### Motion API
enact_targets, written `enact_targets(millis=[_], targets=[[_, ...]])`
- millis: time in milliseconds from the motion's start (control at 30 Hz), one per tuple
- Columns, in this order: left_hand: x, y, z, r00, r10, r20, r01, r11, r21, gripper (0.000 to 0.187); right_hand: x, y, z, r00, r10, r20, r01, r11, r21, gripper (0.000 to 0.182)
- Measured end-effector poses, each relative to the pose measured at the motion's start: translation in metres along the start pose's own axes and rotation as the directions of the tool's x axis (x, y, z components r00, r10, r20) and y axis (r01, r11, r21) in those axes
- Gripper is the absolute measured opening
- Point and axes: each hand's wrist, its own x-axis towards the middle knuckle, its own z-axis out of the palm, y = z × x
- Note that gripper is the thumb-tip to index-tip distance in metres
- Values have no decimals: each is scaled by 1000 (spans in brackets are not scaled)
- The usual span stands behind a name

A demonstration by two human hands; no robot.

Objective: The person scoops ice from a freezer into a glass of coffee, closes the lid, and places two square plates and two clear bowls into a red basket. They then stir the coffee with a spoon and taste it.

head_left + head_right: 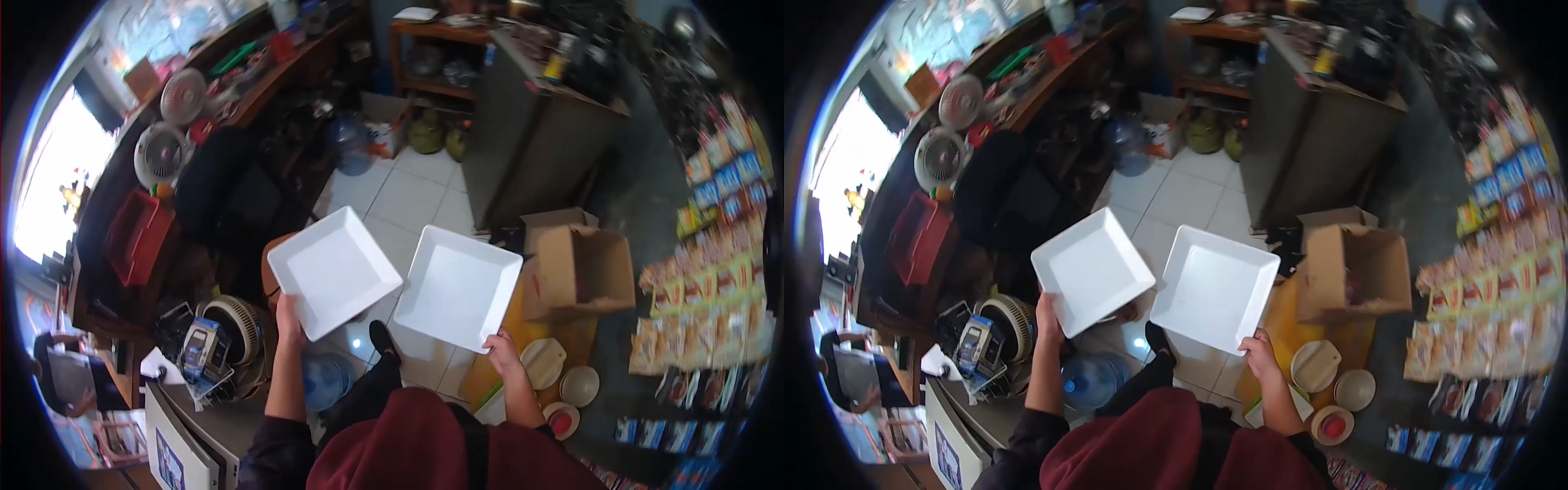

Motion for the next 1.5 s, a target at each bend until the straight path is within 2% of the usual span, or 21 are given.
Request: enact_targets(millis=[33, 67, 133, 167, 267, 367, 433, 600, 800, 833, 933, 1000, 1067, 1100, 1167, 1233, 1267, 1333, 1400, 1467, 1500], targets=[[26, 4, -13, 1000, 5, -14, -4, 999, 46, 36, 18, 4, 16, 999, 29, 20, -31, 998, 62, 19], [48, 4, -26, 999, 5, -36, -2, 996, 85, 37, 35, 4, 29, 997, 70, 35, -70, 997, 17, 19], [79, 21, -41, 994, -33, -101, 46, 991, 129, 38, 63, 2, 64, 991, 134, 13, -134, 983, 123, 23], [92, 29, -46, 989, -33, -145, 49, 993, 107, 38, 76, 0, 80, 988, 149, 35, -153, 980, 131, 29], [120, 49, -55, 978, 13, -206, -21, 999, -37, 37, 109, -18, 130, 978, 175, 111, -176, 984, -2, 30], [138, 67, -65, 963, -102, -248, 67, 987, -146, 40, 139, -30, 177, 981, 183, 70, -172, 974, -146, 31], [148, 72, -71, 954, -33, -299, -28, 980, -198, 42, 164, -37, 202, 964, 239, 120, -211, 954, -212, 30], [173, 94, -79, 885, -37, -465, -105, 956, -275, 43, 248, -48, 261, 893, 371, 253, -258, 885, -386, 29], [204, 118, -56, 816, 43, -577, -286, 897, -338, 41, 363, -87, 341, 742, 473, 475, -134, 799, -586, 28], [209, 127, -42, 750, 51, -660, -302, 913, -274, 39, 375, -96, 353, 718, 502, 481, -142, 784, -605, 28], [225, 142, -19, 665, 124, -736, -418, 879, -230, 38, 423, -119, 393, 695, 498, 519, -37, 745, -666, 27], [225, 147, -10, 591, 124, -797, -463, 862, -209, 37, 459, -127, 408, 682, 432, 590, 104, 741, -663, 27], [217, 154, -3, 435, 199, -878, -528, 846, -70, 35, 481, -129, 428, 679, 415, 606, 70, 785, -616, 27], [209, 155, -2, 396, 189, -898, -530, 846, -55, 35, 487, -131, 440, 678, 418, 604, 55, 791, -610, 25], [192, 160, -7, 143, 298, -944, -438, 874, 210, 32, 494, -132, 466, 633, 433, 642, 131, 757, -640, 23], [166, 168, -14, -15, 406, -914, -357, 852, 384, 29, 496, -118, 492, 566, 429, 704, 260, 717, -647, 20], [159, 172, -16, -102, 448, -888, -280, 844, 458, 29, 492, -113, 502, 553, 452, 700, 257, 706, -659, 20], [143, 183, -21, -161, 456, -875, -215, 849, 482, 34, 481, -102, 523, 502, 453, 737, 361, 665, -654, 18], [134, 197, -29, -214, 474, -854, -162, 845, 509, 39, 477, -93, 541, 432, 523, 735, 367, 642, -673, 25], [130, 214, -42, -272, 465, -843, -282, 799, 531, 40, 460, -87, 563, 272, 419, 866, 470, 728, -500, 40], [130, 226, -50, -272, 496, -824, -267, 784, 560, 41, 446, -89, 576, 272, 433, 859, 458, 727, -511, 48]])
